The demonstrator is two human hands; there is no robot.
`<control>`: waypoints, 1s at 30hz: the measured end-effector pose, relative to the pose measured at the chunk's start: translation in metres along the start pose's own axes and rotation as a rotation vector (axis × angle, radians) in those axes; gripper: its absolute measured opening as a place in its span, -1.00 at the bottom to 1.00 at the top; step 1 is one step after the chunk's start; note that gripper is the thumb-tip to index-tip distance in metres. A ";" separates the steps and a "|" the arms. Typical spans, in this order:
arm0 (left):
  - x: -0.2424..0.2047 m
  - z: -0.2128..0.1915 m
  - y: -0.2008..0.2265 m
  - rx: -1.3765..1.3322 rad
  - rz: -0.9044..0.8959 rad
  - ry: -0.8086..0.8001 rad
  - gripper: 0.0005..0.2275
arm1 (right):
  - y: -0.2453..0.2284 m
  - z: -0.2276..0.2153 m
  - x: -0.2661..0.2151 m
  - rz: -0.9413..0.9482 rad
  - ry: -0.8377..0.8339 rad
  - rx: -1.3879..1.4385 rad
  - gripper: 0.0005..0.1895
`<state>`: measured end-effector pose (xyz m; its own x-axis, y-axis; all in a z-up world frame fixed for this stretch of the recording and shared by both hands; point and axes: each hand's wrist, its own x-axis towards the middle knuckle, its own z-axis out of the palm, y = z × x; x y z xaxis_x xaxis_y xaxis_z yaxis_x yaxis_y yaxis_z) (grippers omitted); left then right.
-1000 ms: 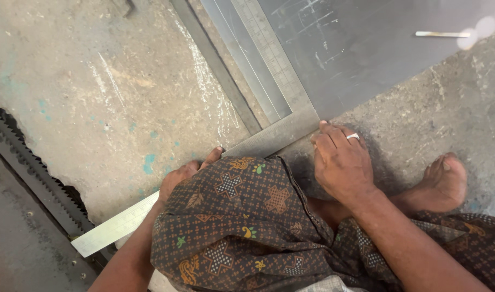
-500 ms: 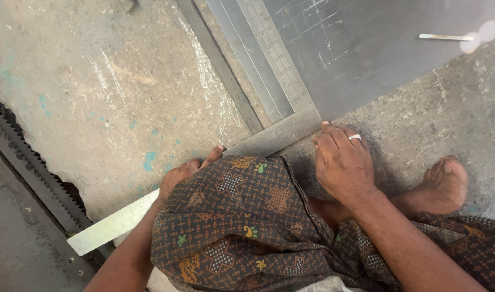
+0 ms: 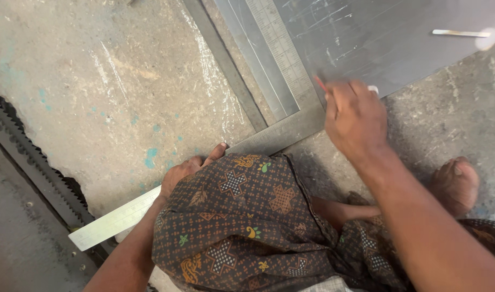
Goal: The person uses a set square and a white marker to draw straight lines on a large metal sheet. They reposition the set square multiple times to create intersecting lines and then switch to a red marker to draw additional lines along the edges of the set square.
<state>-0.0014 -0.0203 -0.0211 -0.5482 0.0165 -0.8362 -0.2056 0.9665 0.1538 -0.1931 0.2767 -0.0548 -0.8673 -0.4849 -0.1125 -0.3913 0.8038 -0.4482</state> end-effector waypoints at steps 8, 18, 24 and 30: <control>-0.002 -0.007 0.004 -0.005 -0.018 -0.026 -0.28 | -0.006 0.008 0.032 -0.096 -0.049 -0.054 -0.65; -0.002 -0.013 0.010 0.001 -0.050 -0.069 -0.26 | -0.012 0.010 0.042 -0.032 -0.188 -0.065 -0.59; -0.004 -0.009 0.004 -0.008 0.008 0.002 -0.25 | -0.006 0.010 0.037 -0.111 -0.130 -0.130 -0.54; -0.005 -0.006 0.003 -0.012 0.052 0.060 -0.23 | 0.003 -0.005 -0.022 -0.021 -0.333 -0.144 -0.55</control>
<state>-0.0040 -0.0190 -0.0135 -0.6061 0.0513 -0.7937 -0.1844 0.9617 0.2029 -0.1767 0.2913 -0.0491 -0.7198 -0.5686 -0.3982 -0.4681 0.8212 -0.3264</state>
